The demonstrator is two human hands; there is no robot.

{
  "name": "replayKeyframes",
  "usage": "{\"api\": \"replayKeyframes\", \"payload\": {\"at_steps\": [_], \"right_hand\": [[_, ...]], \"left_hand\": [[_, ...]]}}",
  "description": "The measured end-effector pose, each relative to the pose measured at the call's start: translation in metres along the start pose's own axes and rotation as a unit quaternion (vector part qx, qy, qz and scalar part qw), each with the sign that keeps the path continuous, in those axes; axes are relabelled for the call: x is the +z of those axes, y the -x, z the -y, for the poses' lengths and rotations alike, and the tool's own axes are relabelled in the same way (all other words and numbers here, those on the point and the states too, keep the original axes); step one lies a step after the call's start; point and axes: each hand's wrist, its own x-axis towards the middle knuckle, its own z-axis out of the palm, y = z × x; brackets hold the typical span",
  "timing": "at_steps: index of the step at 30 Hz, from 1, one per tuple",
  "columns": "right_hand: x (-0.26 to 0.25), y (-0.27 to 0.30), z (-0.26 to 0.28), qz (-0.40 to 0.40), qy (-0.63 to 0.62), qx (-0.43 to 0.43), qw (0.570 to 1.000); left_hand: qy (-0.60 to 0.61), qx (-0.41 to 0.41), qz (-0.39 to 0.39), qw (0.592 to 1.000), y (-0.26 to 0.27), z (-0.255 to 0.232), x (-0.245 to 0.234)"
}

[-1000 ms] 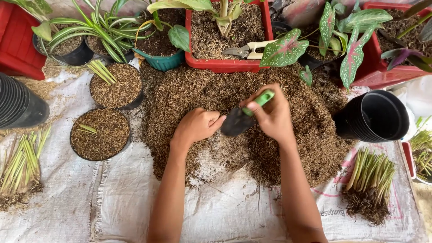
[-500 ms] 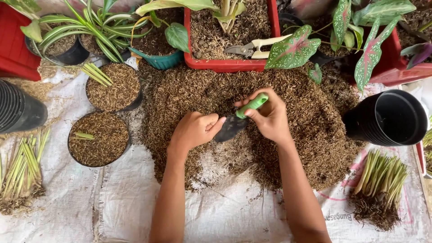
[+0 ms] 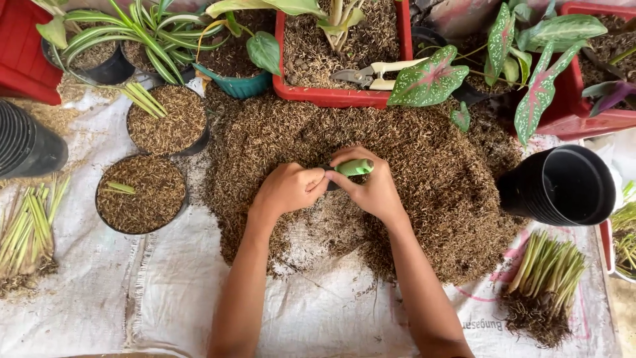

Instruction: The person uses a small hand trowel to scoop soil from a large pile and fill a black plastic pot. They then place a plant cutting into the pot and cover the roots with more soil, patting it down to secure the plant.

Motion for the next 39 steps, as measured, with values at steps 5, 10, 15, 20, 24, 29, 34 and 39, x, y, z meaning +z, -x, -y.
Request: {"api": "replayKeyframes", "payload": {"at_steps": [5,10,15,20,24,29,34,39], "right_hand": [[0.001,0.007,-0.010,0.048,0.060,0.047,0.996],[-0.021,0.009,-0.005,0.002,0.107,0.045,0.993],[-0.045,0.011,-0.005,0.002,0.099,0.079,0.992],[-0.044,0.015,-0.027,0.020,0.101,0.077,0.992],[-0.044,0.011,-0.040,0.030,0.103,0.100,0.989],[-0.058,0.014,-0.027,0.042,0.153,0.143,0.977],[-0.065,0.014,-0.015,0.020,0.167,0.118,0.979],[-0.056,0.010,-0.019,0.032,0.077,0.027,0.996]], "left_hand": [[0.015,0.009,-0.026,1.000,0.009,0.007,0.002],[0.009,0.009,-0.019,1.000,0.006,0.007,-0.001],[0.013,0.010,-0.012,1.000,0.003,0.004,0.000],[0.006,0.002,-0.001,1.000,0.006,0.005,0.005],[-0.005,-0.002,0.012,1.000,0.000,0.003,0.002],[-0.009,0.002,0.022,1.000,0.002,-0.003,0.001],[-0.015,-0.012,0.039,0.999,-0.001,-0.004,0.002],[-0.014,-0.017,0.046,0.999,0.000,-0.005,0.000]]}}
